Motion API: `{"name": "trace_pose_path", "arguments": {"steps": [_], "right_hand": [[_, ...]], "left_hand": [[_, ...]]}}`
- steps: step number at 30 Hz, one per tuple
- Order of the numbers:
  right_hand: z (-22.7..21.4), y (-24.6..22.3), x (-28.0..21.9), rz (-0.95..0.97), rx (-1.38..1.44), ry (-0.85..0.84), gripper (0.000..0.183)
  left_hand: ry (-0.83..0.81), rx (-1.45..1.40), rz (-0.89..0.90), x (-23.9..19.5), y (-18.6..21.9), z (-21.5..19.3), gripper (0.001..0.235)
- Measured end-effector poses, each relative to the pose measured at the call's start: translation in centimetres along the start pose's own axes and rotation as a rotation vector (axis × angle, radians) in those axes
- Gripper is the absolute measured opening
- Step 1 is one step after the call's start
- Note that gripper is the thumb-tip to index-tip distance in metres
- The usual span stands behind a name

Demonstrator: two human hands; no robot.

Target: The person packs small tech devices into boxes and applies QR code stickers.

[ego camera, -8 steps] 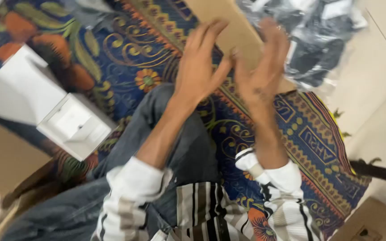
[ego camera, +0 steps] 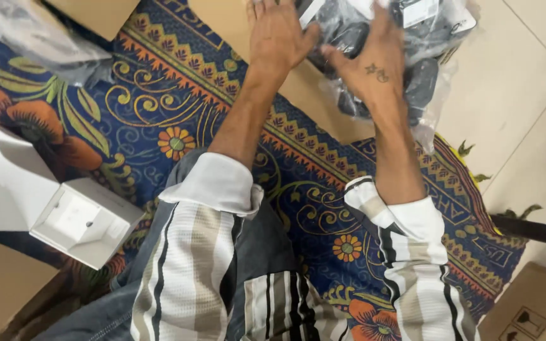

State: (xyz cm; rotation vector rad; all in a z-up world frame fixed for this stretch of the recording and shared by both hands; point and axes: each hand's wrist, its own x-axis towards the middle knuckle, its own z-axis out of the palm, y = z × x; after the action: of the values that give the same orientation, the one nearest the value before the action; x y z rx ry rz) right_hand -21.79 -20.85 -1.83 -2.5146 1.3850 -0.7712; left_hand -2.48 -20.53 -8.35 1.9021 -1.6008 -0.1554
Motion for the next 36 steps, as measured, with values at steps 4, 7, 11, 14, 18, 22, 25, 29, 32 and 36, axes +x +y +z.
{"name": "trace_pose_path", "arguments": {"steps": [4,7,11,14,18,22,25,29,32,36], "right_hand": [[1.5,-0.9,0.3,-0.016,0.04,-0.078,0.092],[2.0,-0.4,0.0,-0.086,-0.034,-0.018,0.079],[-1.1,-4.4,0.7,-0.183,-0.046,0.065,0.065],[-5.1,-6.7,0.0,-0.231,-0.014,0.173,0.065],[-7.6,-8.5,-3.9,0.027,0.871,0.04,0.074],[6.4,2.8,-17.5,0.751,1.674,-0.533,0.049],[8.5,-12.3,-21.3,0.125,1.14,-0.884,0.039],[8.8,-23.7,-25.2,0.152,1.118,-1.028,0.035],[4.4,-32.3,-24.9,-0.043,1.138,-0.909,0.039],[4.7,-36.0,-25.9,-0.635,0.892,-0.756,0.041]], "left_hand": [[0.15,-0.038,-0.107,-0.2,-0.4,-0.1,0.056],[0.129,-0.221,-0.117,-1.9,0.8,-1.5,0.049],[0.186,-0.362,-0.13,-4.7,0.1,-2.7,0.047],[0.41,-0.817,-0.182,-8.6,-1.3,-5.3,0.056],[0.311,-1.364,-0.15,-14.1,-1.8,-15.1,0.068],[0.151,-1.335,-0.113,-24.7,-2.4,-21.9,0.083],[0.36,-1.288,-0.458,-32.2,-0.1,-26.9,0.057],[0.67,-1.069,-0.804,-41.5,-1.8,-27.0,0.03],[0.778,-0.956,-1.05,-47.0,-2.6,-26.1,0.012],[0.813,-0.853,-1.064,-49.8,-5.1,-25.4,0.011]]}}
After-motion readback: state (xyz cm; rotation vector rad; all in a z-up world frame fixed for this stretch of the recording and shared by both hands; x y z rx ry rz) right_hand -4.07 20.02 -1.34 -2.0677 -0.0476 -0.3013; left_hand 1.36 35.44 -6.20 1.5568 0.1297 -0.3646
